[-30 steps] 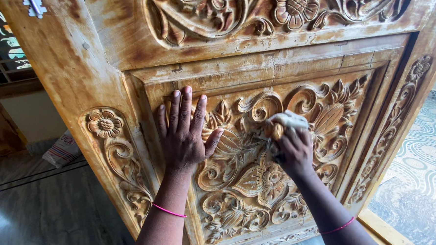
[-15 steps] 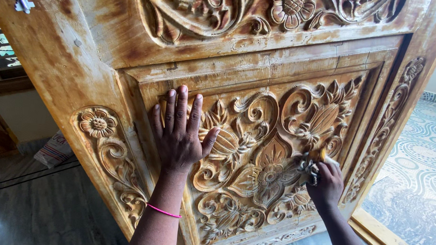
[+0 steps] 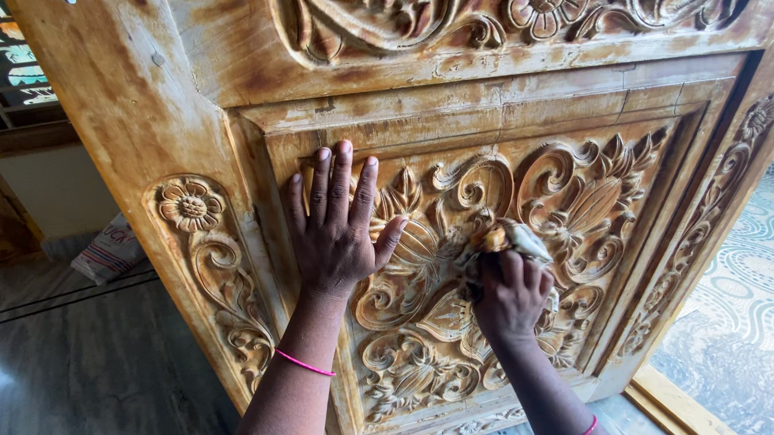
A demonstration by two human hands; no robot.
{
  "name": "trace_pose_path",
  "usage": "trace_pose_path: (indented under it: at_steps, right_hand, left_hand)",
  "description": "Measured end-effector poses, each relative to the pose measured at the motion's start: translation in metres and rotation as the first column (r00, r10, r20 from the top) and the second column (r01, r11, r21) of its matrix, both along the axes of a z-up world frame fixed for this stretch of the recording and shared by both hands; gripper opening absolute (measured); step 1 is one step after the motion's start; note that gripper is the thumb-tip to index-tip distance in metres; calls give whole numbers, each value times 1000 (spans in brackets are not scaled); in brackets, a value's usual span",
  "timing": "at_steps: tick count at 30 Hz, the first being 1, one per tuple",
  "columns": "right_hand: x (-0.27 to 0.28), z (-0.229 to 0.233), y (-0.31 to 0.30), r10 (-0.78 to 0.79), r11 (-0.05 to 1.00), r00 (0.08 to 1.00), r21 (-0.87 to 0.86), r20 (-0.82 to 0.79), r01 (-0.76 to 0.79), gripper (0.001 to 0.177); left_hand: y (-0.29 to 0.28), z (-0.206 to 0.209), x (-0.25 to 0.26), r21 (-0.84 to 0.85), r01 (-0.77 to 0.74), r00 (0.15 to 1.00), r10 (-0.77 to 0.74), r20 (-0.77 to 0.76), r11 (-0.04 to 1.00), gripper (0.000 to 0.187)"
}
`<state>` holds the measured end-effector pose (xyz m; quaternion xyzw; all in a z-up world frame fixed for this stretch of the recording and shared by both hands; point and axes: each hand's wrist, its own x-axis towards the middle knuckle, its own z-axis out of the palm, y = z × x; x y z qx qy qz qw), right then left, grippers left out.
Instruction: The person wipes the surface of a carved wooden door with a cloth, moving methodically across the floral relief patterns. The hands remain in frame throughout, and the cloth is used to rub and clean the door's surface.
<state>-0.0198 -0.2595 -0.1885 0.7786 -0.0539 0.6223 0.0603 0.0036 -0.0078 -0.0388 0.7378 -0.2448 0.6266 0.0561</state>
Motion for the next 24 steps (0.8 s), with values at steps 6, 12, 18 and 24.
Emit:
trace_pose_path:
  at_steps: [6,12,18,24]
  right_hand:
    - [-17,-33,26,134,988,975,-48,-177,-144,43]
    - [-3,-46,41,253,957,957,180,-145,-226,46]
    - [-13,-106,73,400,911,881,4,-251,-412,28]
    - [-10,-142,51,428,887,841,-24,-331,-461,26]
  left_hand:
    - [0,1,-2,-5,10,1000,-10,-8,1000,74]
    - [-1,1,-2,-1,6,1000,-6,-5,1000,74]
    - [-1,1,-1,3,-1,1000,1,-11,1000,73]
    - [1,-1,2,4,17,1000,-17,-11,1000,71]
